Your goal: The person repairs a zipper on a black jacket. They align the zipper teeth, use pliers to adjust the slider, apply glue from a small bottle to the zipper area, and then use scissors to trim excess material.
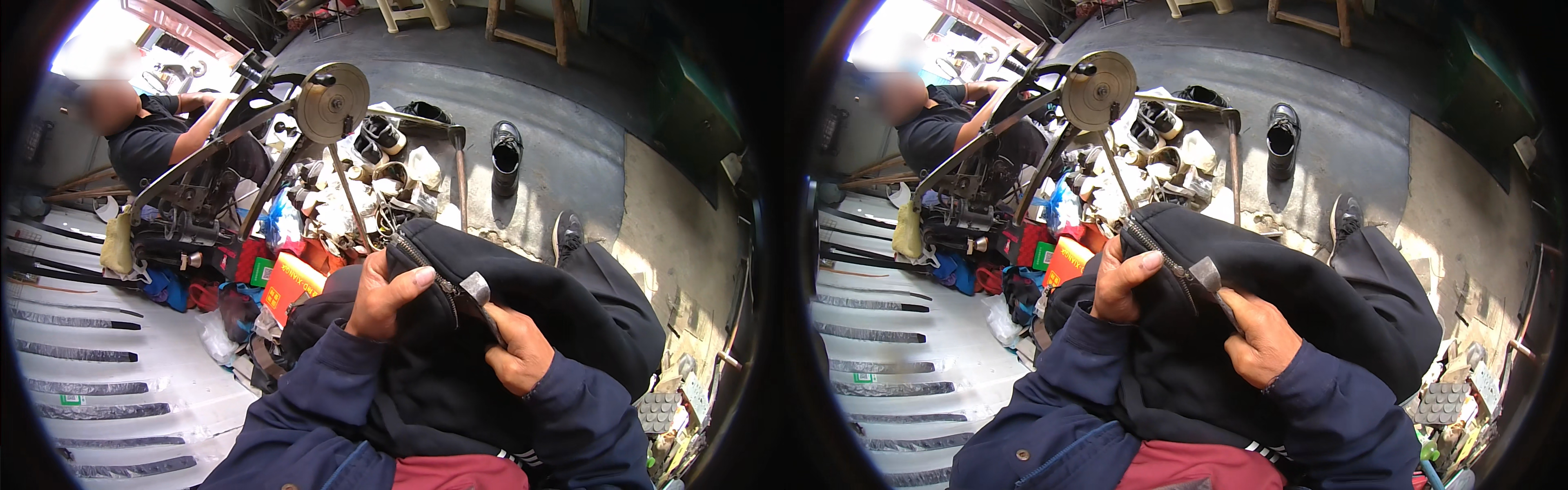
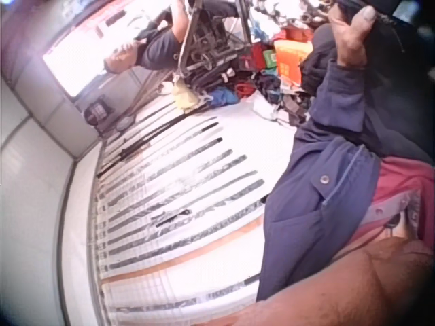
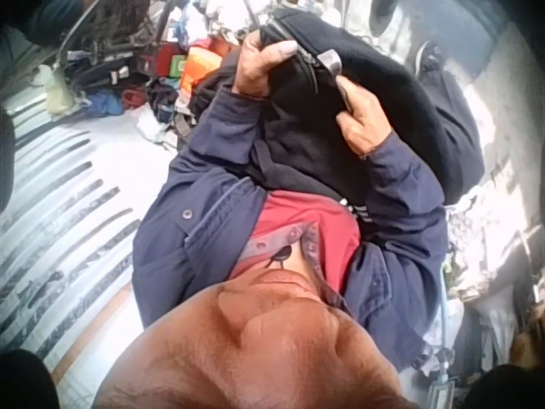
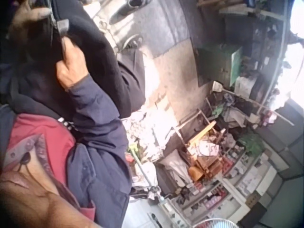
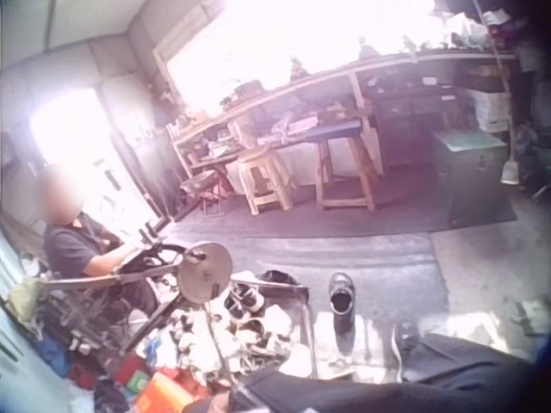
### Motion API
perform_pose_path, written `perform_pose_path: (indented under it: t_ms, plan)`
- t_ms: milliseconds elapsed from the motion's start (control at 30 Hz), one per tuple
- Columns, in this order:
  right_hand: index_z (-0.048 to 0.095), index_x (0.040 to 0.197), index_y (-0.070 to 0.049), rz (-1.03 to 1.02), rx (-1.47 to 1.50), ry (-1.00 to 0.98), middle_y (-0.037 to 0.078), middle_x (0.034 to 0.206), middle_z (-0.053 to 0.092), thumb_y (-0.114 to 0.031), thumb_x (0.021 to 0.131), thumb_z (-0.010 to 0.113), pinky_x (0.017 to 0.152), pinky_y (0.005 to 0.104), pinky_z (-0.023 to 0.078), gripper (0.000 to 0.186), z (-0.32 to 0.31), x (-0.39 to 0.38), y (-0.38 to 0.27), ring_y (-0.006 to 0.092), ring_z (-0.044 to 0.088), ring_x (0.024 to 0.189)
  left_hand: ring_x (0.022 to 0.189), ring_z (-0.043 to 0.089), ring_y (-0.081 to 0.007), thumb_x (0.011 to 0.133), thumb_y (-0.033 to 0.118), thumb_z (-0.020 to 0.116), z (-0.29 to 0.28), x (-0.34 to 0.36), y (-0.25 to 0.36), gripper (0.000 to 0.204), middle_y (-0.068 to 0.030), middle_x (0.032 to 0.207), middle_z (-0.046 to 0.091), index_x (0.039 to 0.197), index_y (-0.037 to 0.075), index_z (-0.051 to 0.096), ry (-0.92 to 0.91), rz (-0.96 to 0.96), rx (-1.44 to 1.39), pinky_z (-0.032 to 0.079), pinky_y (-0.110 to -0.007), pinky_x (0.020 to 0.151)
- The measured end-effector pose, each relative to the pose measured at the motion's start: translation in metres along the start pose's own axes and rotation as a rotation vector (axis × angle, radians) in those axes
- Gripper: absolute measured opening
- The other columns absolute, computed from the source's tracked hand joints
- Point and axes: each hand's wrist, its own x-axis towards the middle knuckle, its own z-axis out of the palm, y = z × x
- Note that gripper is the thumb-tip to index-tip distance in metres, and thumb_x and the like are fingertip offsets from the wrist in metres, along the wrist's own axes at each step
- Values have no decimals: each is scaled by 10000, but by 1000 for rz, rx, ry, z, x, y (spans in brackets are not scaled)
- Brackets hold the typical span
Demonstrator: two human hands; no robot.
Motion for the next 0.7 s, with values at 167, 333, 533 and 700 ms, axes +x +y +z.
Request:
perform_pose_path:
  t_ms: [167, 333, 533, 700]
  plan:
    - [562, 1371, 31, -82, -78, 55, 268, 1234, 622, 79, 743, 534, 1016, 467, 497, 630, 5, -2, 4, 477, 605, 1164, 900, 707, -125, 978, 93, 679, -2, 1, -2, 206, -67, 1026, 765, 1135, -31, 729, -43, 4, 106, 573, -287, 820]
    - [582, 1322, 16, -96, -101, 74, 253, 1211, 622, 95, 737, 533, 995, 464, 504, 592, 6, 1, 0, 480, 606, 1144, 902, 709, -130, 978, 108, 683, -1, -1, -1, 212, -68, 1031, 766, 1130, -31, 733, -16, -14, -2, 575, -293, 822]
    - [597, 1268, 1, -69, -137, 92, 231, 1111, 623, 102, 738, 537, 915, 460, 521, 543, 5, -1, -4, 465, 625, 1045, 905, 710, -136, 976, 125, 690, 0, 0, 0, 233, -73, 1038, 765, 1148, -28, 727, -10, -11, -27, 576, -294, 822]
    - [593, 1265, 3, -57, -158, 100, 229, 1087, 621, 113, 735, 547, 890, 455, 528, 543, 6, 0, 0, 462, 630, 1013, 906, 704, -131, 973, 125, 697, -1, -1, 0, 235, -68, 1033, 762, 1152, -25, 724, -10, -9, -24, 573, -293, 831]
